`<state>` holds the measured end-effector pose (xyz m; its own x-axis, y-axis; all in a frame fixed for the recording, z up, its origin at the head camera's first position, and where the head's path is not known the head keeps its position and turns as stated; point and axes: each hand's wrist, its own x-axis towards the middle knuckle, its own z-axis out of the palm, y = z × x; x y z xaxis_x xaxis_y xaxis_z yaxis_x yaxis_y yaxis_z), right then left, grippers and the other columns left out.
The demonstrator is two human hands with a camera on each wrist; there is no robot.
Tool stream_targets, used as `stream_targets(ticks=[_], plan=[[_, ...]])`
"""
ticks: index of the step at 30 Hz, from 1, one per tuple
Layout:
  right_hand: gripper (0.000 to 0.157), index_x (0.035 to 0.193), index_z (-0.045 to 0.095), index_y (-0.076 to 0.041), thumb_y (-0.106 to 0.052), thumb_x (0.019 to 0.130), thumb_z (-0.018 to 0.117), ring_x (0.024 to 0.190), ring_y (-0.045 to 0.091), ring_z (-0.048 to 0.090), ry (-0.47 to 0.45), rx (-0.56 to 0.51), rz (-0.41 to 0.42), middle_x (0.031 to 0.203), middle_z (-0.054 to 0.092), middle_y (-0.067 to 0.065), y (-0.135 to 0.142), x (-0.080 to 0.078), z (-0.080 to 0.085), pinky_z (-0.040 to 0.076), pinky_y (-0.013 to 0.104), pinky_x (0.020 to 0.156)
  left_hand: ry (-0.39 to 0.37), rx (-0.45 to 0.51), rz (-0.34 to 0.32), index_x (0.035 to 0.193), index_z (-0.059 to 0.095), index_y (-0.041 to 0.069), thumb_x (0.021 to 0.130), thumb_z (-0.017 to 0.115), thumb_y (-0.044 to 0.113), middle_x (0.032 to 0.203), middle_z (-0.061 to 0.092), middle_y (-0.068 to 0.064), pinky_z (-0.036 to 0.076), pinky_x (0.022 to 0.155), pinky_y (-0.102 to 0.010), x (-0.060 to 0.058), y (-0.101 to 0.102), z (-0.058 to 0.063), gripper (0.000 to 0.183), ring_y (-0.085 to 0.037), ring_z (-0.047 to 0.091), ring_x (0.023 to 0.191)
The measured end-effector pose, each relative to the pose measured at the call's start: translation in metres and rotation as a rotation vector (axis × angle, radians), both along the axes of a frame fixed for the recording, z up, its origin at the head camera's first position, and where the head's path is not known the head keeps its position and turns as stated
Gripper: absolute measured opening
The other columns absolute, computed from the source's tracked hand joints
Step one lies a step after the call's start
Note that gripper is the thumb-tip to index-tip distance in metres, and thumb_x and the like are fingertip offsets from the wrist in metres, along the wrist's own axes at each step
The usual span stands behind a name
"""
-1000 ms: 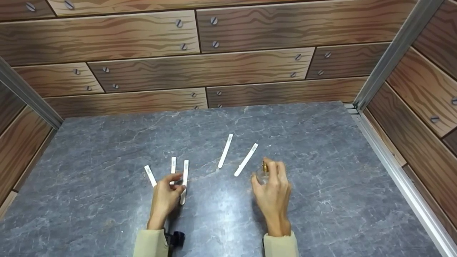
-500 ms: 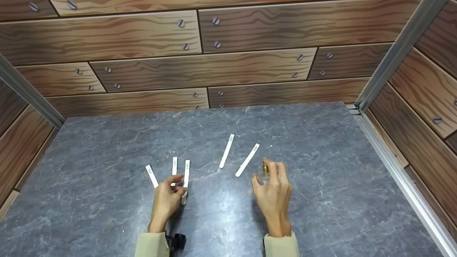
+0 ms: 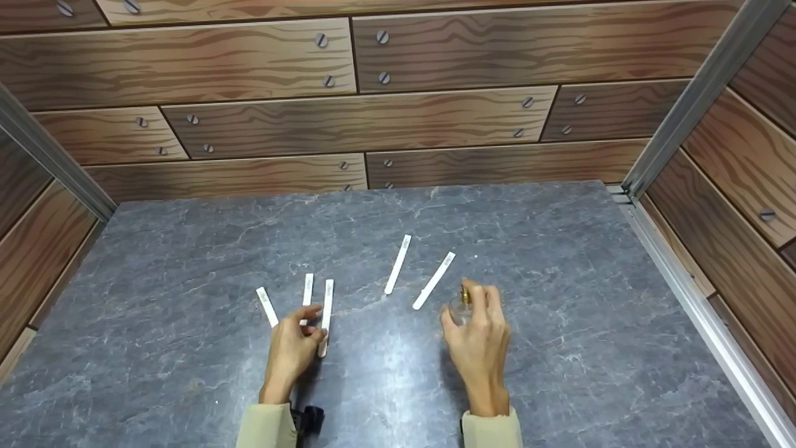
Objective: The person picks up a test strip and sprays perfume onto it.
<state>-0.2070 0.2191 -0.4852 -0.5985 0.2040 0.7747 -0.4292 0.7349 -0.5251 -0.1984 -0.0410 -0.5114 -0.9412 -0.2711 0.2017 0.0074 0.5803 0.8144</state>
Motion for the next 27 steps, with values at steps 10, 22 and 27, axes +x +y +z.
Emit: stream_targets(ticks=[10, 22, 27], plan=[[0.053, 0.106, 0.063, 0.006, 0.013, 0.058, 0.085, 0.071, 0.030, 0.060, -0.003, 0.000, 0.002, 0.088, 0.064, 0.018, -0.0003, 0.0000, -0.0012, 0.044, 0.018, 0.072, 0.011, -0.019, -0.029, 0.110, 0.073, -0.003, 0.071, 0.078, -0.015, 0.088, 0.066, -0.011, 0.053, 0.059, -0.034, -0.0002, 0.0016, -0.0037, 0.040, -0.017, 0.059, 0.070], [0.053, 0.107, 0.063, 0.005, 0.010, 0.059, 0.086, 0.071, 0.030, 0.060, -0.008, 0.008, -0.002, 0.088, 0.064, 0.018, -0.0004, 0.0002, -0.0021, 0.044, 0.021, 0.069, 0.025, -0.068, -0.013, 0.107, 0.072, -0.001, 0.064, 0.077, -0.016, 0.088, 0.062, -0.009, 0.053, 0.060, -0.039, 0.0021, 0.0030, -0.0058, 0.046, -0.021, 0.060, 0.072], [0.053, 0.107, 0.064, 0.005, 0.009, 0.059, 0.086, 0.071, 0.028, 0.058, -0.002, 0.010, -0.006, 0.088, 0.063, 0.018, 0.0005, -0.0004, -0.0023, 0.044, 0.025, 0.069, 0.028, -0.080, -0.014, 0.108, 0.072, -0.002, 0.066, 0.075, -0.020, 0.095, 0.064, -0.012, 0.055, 0.059, -0.041, 0.0027, 0.0045, -0.0047, 0.046, -0.028, 0.064, 0.075]])
